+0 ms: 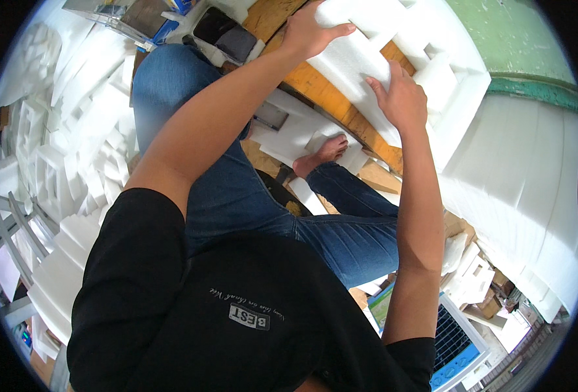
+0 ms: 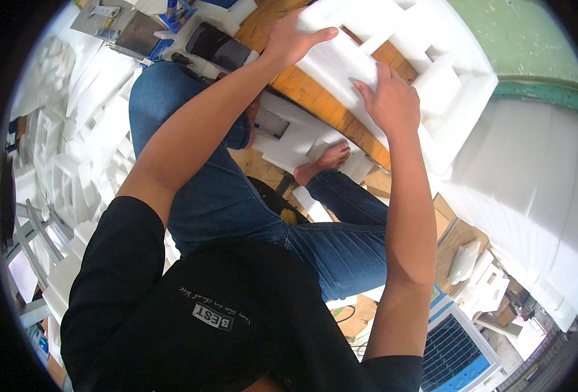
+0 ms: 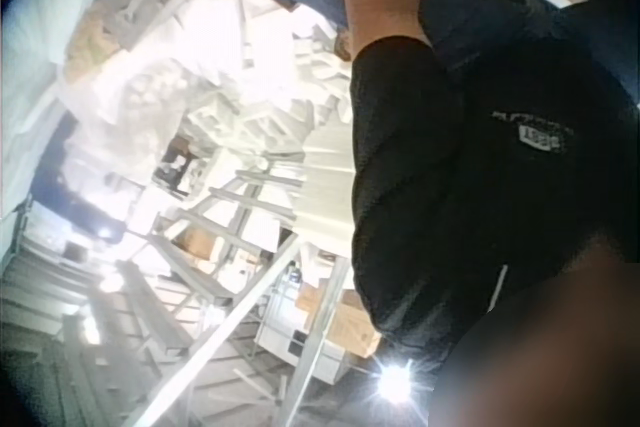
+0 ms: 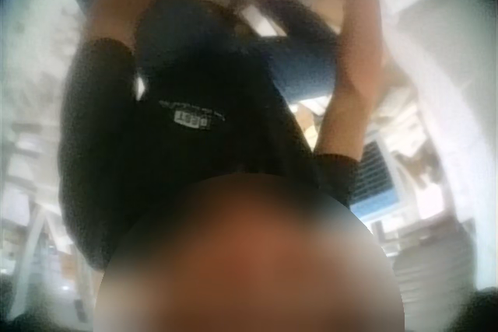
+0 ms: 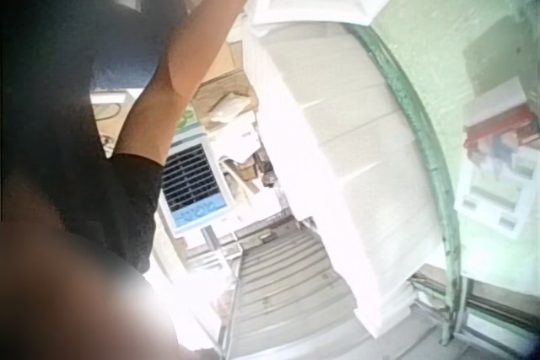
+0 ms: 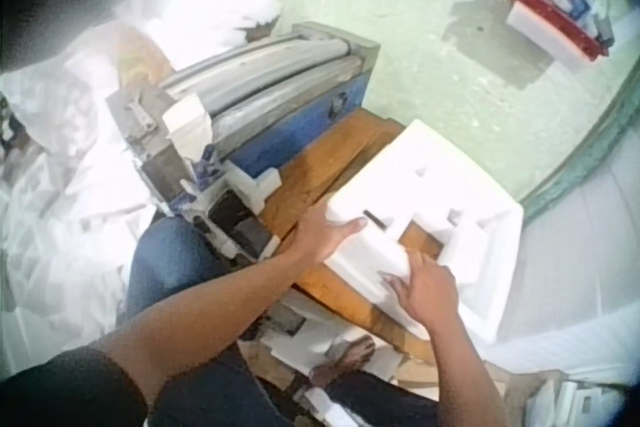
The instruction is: The person assembles white foam pieces into a larger structure on a wooden table. They pick up individual foam components, align them, and press them together to form a multi-part assembly.
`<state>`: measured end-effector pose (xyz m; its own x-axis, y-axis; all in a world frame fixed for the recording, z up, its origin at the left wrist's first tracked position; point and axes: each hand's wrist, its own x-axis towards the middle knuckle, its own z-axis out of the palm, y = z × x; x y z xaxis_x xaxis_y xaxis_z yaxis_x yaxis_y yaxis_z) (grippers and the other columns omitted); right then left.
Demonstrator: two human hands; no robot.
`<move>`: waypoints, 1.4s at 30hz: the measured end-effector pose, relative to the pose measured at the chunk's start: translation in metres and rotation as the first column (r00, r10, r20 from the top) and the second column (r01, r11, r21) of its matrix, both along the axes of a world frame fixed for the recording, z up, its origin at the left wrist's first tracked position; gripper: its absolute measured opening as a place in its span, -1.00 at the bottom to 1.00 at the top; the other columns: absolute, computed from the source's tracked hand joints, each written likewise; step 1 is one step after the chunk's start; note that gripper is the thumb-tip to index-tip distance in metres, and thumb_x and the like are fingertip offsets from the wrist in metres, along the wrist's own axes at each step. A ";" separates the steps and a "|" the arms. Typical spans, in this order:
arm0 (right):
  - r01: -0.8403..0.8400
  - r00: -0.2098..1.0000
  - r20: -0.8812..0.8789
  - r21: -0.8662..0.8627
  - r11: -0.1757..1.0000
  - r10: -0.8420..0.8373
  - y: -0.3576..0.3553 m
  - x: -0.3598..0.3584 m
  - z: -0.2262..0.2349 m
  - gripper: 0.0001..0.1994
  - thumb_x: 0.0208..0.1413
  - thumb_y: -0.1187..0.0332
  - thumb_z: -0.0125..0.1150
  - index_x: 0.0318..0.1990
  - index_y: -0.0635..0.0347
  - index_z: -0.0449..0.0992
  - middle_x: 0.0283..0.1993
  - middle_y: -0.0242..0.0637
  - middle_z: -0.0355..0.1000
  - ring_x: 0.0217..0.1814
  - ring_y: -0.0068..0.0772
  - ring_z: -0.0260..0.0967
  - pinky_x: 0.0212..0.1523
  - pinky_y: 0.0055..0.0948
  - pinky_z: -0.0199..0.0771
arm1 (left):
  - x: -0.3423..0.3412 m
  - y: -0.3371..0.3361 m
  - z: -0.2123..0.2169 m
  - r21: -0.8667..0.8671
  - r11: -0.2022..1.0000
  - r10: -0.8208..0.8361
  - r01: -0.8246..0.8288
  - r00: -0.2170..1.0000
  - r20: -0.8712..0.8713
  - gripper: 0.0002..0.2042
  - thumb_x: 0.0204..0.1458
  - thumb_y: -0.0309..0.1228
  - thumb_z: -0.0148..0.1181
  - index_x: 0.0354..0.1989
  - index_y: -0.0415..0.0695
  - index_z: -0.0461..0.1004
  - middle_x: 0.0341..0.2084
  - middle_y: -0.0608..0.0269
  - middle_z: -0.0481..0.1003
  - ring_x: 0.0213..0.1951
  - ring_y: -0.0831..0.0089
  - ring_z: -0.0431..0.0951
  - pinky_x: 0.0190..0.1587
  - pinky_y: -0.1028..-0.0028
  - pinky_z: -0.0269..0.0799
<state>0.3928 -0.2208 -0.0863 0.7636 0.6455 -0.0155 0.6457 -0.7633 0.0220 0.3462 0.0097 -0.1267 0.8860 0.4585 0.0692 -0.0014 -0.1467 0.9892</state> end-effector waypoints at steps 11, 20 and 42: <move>0.012 1.000 -0.006 -0.004 1.000 -0.012 0.002 -0.003 0.003 -0.45 0.26 -0.08 0.22 0.19 0.16 0.43 -0.02 -0.04 0.58 0.00 0.00 0.58 -0.05 -0.07 0.56 | -0.003 -0.002 -0.005 0.097 0.992 0.081 -0.076 0.996 -0.043 -0.23 0.03 -0.09 0.49 0.31 -0.33 0.35 0.15 -0.19 0.51 0.22 0.02 0.50 0.27 0.19 0.37; -0.016 1.000 -0.005 0.015 1.000 0.016 -0.003 0.004 -0.005 -0.43 0.25 -0.10 0.22 0.19 0.15 0.42 -0.07 -0.01 0.60 -0.01 0.05 0.59 -0.08 -0.04 0.57 | -0.001 -0.004 0.002 0.005 0.998 0.066 -0.066 0.997 -0.039 -0.21 0.00 -0.04 0.50 0.26 -0.38 0.38 0.12 -0.22 0.52 0.20 0.02 0.51 0.24 0.19 0.39; 0.298 0.948 0.013 0.317 0.901 -0.318 -0.004 0.021 -0.031 -0.35 0.37 -0.26 -0.18 0.27 0.02 0.53 0.24 -0.03 0.51 0.37 0.00 0.37 0.47 0.21 0.07 | 0.024 0.000 -0.050 0.078 0.994 0.080 -0.079 0.997 -0.010 -0.27 -0.05 -0.08 0.56 0.21 -0.31 0.46 0.03 -0.02 0.59 0.03 0.25 0.60 0.14 0.27 0.47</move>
<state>0.4135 -0.2249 -0.1171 0.9179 0.3429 0.1999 0.3822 -0.8993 -0.2125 0.3697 0.0100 -0.1771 0.8478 0.5215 0.0964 0.0259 -0.2222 0.9747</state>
